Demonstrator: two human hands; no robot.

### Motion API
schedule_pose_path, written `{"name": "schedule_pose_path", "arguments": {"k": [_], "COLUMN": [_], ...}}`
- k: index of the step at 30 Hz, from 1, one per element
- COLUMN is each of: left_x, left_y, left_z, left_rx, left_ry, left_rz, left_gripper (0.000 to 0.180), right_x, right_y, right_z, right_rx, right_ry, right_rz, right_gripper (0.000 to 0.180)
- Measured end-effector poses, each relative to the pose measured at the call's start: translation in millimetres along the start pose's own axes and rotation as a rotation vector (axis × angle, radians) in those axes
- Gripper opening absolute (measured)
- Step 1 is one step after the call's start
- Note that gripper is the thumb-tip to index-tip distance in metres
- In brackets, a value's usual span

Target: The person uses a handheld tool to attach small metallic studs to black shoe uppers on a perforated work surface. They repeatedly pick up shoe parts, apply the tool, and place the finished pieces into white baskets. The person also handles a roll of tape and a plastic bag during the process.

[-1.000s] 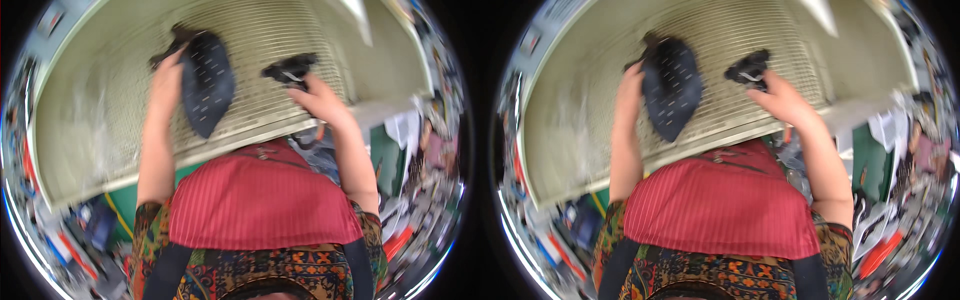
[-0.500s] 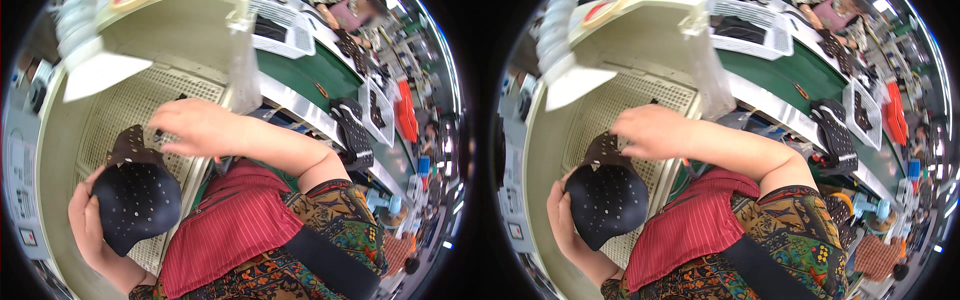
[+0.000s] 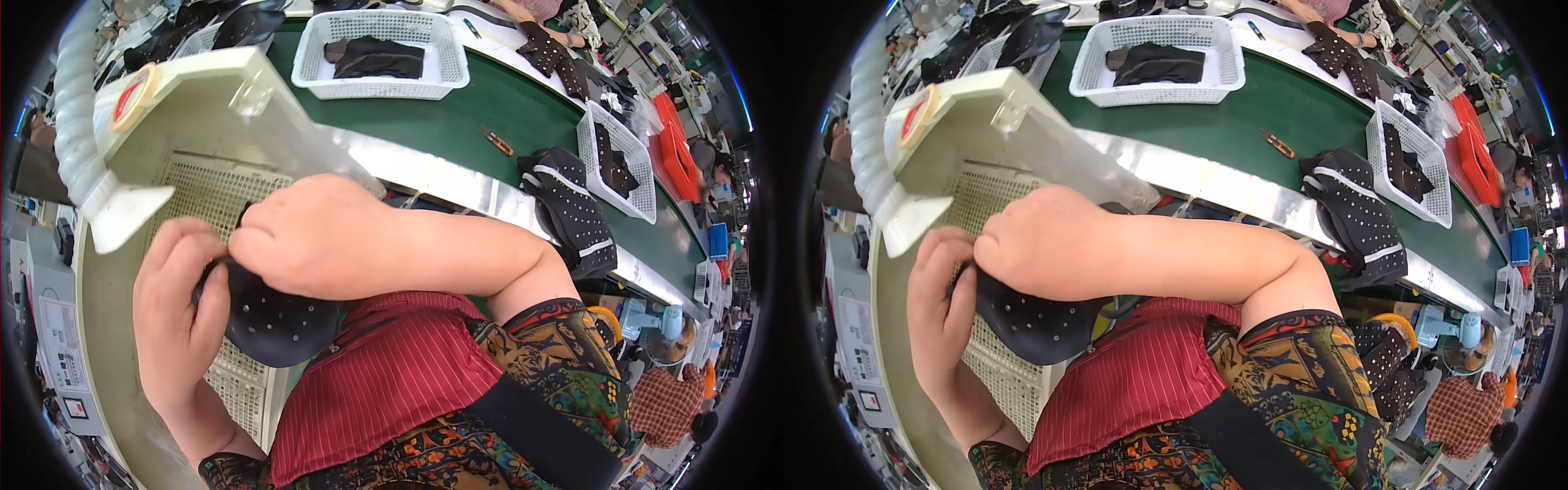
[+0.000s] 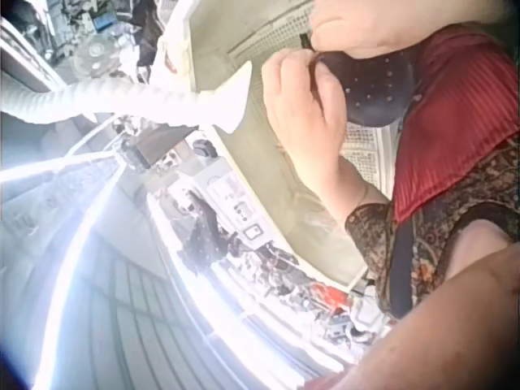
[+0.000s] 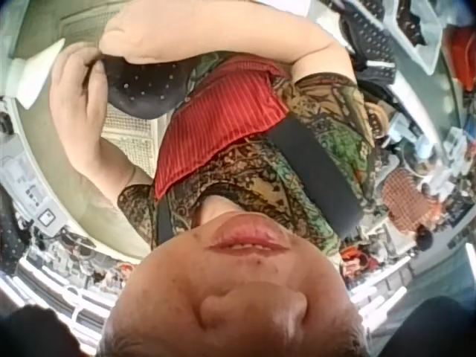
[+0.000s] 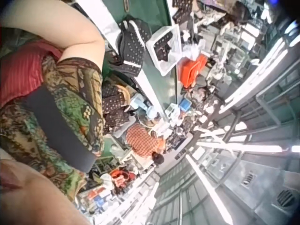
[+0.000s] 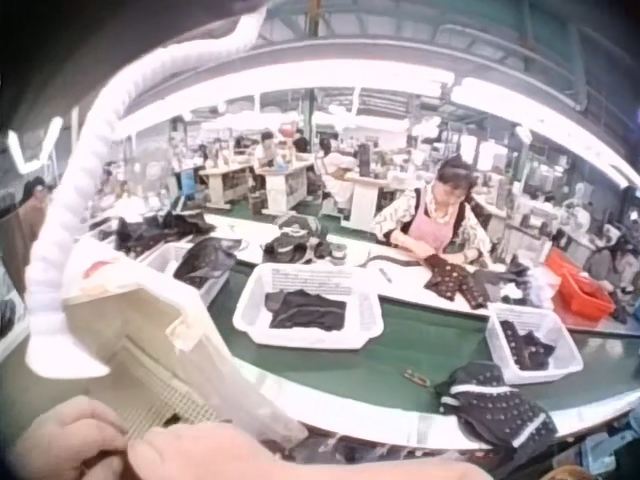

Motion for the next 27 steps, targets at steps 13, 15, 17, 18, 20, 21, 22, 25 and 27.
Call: {"name": "schedule_pose_path", "arguments": {"k": [13,15,17,18,20,21,22,25,27], "left_x": [-73.2,-61.8,-43.3,-37.1,-21.0,-13.4,-8.5,3.3,2.7], "left_y": [102.3,123.5,141.7,150.7,172.5,182.3,190.9,210.4,217.8], "left_z": [-101.0,-112.1,-116.3,-119.4,-120.9,-119.7,-118.0,-118.4,-123.2], "left_rx": [-0.219,-0.186,-0.18,-0.188,-0.191,-0.198,-0.19,-0.171,-0.139], "left_ry": [0.203,0.161,0.114,0.09,-0.019,-0.075,-0.086,-0.145,-0.152], "left_rz": [0.147,0.184,0.183,0.203,0.289,0.321,0.325,0.277,0.156], "left_gripper": [0.048,0.04,0.038,0.036,0.035,0.035,0.034,0.034,0.033], "right_x": [-182.6,-204.3,-226.3,-233.6,-247.0,-255.7,-262.0,-289.8,-300.7], "right_y": [-290.6,-345.6,-396.0,-424.8,-467.2,-487.3,-500.3,-553.1,-586.4], "right_z": [178.5,230.3,289.3,316.9,361.7,387.3,403.7,479.5,535.4], "right_rx": [-0.182,-0.253,-0.33,-0.369,-0.397,-0.392,-0.41,-0.401,-0.468], "right_ry": [0.691,0.941,1.142,1.146,1.258,1.299,1.339,1.502,1.603], "right_rz": [0.696,0.65,0.762,0.852,0.918,0.993,1.048,1.242,1.375], "right_gripper": [0.021,0.024,0.035,0.036,0.038,0.038,0.037,0.042,0.042]}}
Point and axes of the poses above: each hand's wrist, its own z-axis away from the middle knuckle, its own y-axis out of the palm, x = y × z, the point moved 8 cm from there along -z, towards the middle knuckle, and after that the axes turned 11 degrees about z, right-handed, at the moved point
